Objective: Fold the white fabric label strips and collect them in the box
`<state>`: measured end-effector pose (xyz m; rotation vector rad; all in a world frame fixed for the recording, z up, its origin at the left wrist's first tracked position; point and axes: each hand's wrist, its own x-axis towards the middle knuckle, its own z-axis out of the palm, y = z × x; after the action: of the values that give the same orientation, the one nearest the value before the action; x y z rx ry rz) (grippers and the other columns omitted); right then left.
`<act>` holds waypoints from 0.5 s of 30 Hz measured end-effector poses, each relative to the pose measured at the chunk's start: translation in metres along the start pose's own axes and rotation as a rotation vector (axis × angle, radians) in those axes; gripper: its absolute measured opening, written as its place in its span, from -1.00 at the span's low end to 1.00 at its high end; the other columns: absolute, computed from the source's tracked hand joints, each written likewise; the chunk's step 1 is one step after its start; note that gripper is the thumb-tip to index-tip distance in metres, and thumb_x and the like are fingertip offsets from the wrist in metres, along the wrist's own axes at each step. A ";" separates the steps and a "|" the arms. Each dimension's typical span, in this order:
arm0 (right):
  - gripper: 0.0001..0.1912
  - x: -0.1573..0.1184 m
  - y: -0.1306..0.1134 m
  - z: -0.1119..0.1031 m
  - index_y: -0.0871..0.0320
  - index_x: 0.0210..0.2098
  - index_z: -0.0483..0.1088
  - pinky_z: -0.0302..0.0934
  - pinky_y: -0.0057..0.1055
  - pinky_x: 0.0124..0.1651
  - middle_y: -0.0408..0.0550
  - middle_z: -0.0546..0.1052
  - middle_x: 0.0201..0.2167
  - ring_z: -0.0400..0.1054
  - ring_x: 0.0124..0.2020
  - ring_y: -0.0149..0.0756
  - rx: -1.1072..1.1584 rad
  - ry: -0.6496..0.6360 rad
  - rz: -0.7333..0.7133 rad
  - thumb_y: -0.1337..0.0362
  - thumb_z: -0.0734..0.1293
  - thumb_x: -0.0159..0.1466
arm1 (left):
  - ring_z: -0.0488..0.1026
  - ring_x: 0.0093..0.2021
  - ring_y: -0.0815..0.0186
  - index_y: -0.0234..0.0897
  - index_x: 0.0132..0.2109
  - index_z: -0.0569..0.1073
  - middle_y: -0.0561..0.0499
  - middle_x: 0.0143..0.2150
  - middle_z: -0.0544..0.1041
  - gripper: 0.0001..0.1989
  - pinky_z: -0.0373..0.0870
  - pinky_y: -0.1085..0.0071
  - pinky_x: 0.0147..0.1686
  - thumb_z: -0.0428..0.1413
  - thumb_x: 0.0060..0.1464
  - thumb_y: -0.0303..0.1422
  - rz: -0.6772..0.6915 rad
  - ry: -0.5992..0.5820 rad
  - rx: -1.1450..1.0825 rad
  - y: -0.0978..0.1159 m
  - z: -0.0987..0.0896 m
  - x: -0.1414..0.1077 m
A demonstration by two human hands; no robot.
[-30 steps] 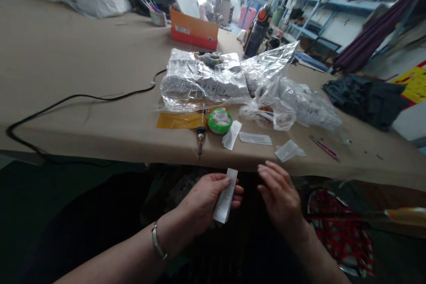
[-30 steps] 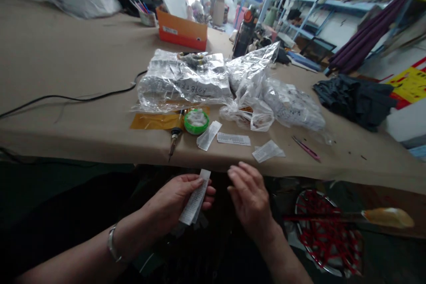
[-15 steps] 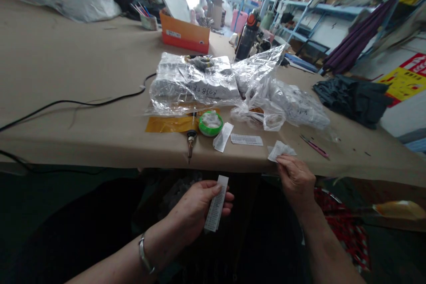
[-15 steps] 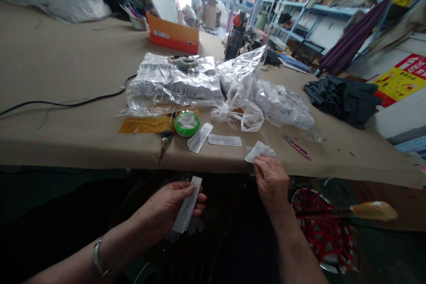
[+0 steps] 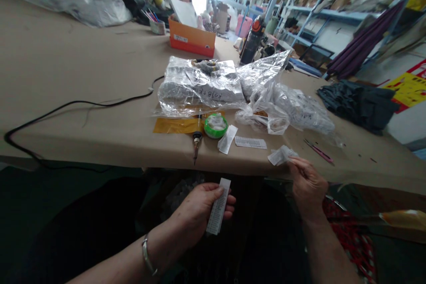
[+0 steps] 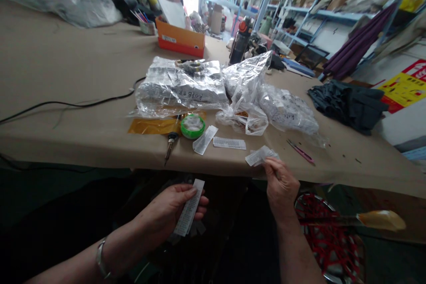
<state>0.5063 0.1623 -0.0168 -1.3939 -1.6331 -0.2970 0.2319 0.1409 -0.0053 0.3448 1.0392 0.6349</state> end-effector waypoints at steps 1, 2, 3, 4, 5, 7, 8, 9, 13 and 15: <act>-0.91 0.000 -0.007 -0.003 0.17 -0.28 0.46 0.36 -0.19 -0.09 -0.01 0.56 -0.28 0.48 -0.25 -0.21 0.020 0.048 0.003 0.29 0.34 0.23 | 0.48 -0.54 0.39 -0.45 -0.23 0.41 -0.15 -0.36 0.55 -0.87 0.44 0.48 -0.46 0.06 0.15 -0.42 -0.004 -0.001 0.004 -0.001 0.000 0.000; -0.93 0.000 -0.016 -0.005 0.15 -0.29 0.45 0.36 -0.16 -0.07 -0.02 0.56 -0.26 0.48 -0.22 -0.19 0.052 0.082 -0.010 0.33 0.35 0.21 | 0.48 -0.54 0.39 -0.45 -0.22 0.41 -0.15 -0.36 0.56 -0.86 0.43 0.47 -0.47 0.06 0.15 -0.40 -0.008 -0.005 0.005 -0.002 0.000 0.000; -0.92 -0.002 -0.029 -0.007 0.13 -0.29 0.44 0.35 -0.12 -0.04 -0.03 0.55 -0.24 0.48 -0.18 -0.17 0.099 0.092 -0.038 0.37 0.37 0.19 | 0.48 -0.54 0.38 -0.44 -0.22 0.42 -0.15 -0.35 0.56 -0.85 0.43 0.47 -0.47 0.06 0.15 -0.39 -0.011 -0.014 0.000 -0.003 0.000 0.001; -0.88 -0.005 -0.043 -0.007 0.12 -0.30 0.44 0.34 -0.09 -0.01 -0.04 0.55 -0.23 0.47 -0.14 -0.16 0.157 0.055 -0.094 0.42 0.38 0.16 | 0.48 -0.54 0.38 -0.44 -0.22 0.42 -0.15 -0.36 0.56 -0.85 0.42 0.46 -0.47 0.06 0.15 -0.39 -0.012 -0.028 -0.009 -0.004 0.001 0.001; -0.83 -0.009 -0.058 -0.006 0.11 -0.28 0.43 0.33 -0.07 0.01 -0.05 0.54 -0.20 0.45 -0.09 -0.14 0.216 -0.032 -0.151 0.46 0.38 0.15 | 0.47 -0.54 0.37 -0.44 -0.23 0.43 -0.14 -0.37 0.55 -0.85 0.41 0.45 -0.47 0.07 0.14 -0.39 -0.010 -0.043 -0.024 -0.005 0.002 0.000; -0.80 -0.021 -0.087 -0.001 0.10 -0.25 0.43 0.32 -0.06 0.02 -0.03 0.54 -0.17 0.41 -0.02 -0.12 0.314 -0.271 -0.300 0.48 0.36 0.16 | 0.44 -0.55 0.38 -0.46 -0.29 0.45 -0.11 -0.43 0.53 -0.86 0.37 0.46 -0.49 0.06 0.11 -0.42 0.015 -0.092 -0.072 -0.007 0.003 0.000; -0.81 -0.028 -0.100 0.004 0.10 -0.24 0.43 0.31 -0.06 0.03 -0.02 0.54 -0.16 0.40 0.00 -0.13 0.336 -0.369 -0.366 0.47 0.33 0.18 | 0.41 -0.58 0.41 -0.46 -0.34 0.46 -0.08 -0.48 0.50 -0.89 0.32 0.49 -0.53 0.09 0.07 -0.46 0.047 -0.112 -0.111 -0.007 0.003 -0.001; -0.82 -0.036 -0.110 0.008 0.11 -0.24 0.43 0.29 -0.07 0.04 -0.01 0.55 -0.16 0.39 0.01 -0.15 0.349 -0.441 -0.425 0.47 0.30 0.21 | 0.37 -0.60 0.44 -0.46 -0.39 0.46 -0.04 -0.52 0.47 -0.92 0.26 0.52 -0.56 0.12 0.02 -0.48 0.076 -0.122 -0.152 -0.007 0.003 -0.002; -0.83 -0.057 -0.129 0.026 0.17 -0.28 0.43 0.25 -0.08 0.09 0.05 0.57 -0.17 0.39 0.02 -0.17 0.349 -0.519 -0.529 0.48 0.23 0.26 | 0.33 -0.58 0.46 -0.42 -0.48 0.44 0.02 -0.56 0.42 -0.92 0.19 0.53 -0.54 0.18 -0.10 -0.50 0.132 -0.073 -0.261 -0.008 -0.004 -0.003; -0.84 -0.060 -0.132 0.030 0.20 -0.30 0.42 0.22 -0.07 0.11 0.09 0.57 -0.18 0.38 0.03 -0.15 0.339 -0.522 -0.552 0.49 0.23 0.25 | 0.35 -0.54 0.45 -0.41 -0.48 0.44 0.01 -0.53 0.43 -0.92 0.22 0.51 -0.49 0.19 -0.10 -0.49 0.154 -0.042 -0.281 -0.010 -0.008 -0.003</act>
<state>0.3719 0.1019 -0.0301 -0.7757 -2.3653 0.0461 0.2269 0.1315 -0.0123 0.1919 0.8748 0.8970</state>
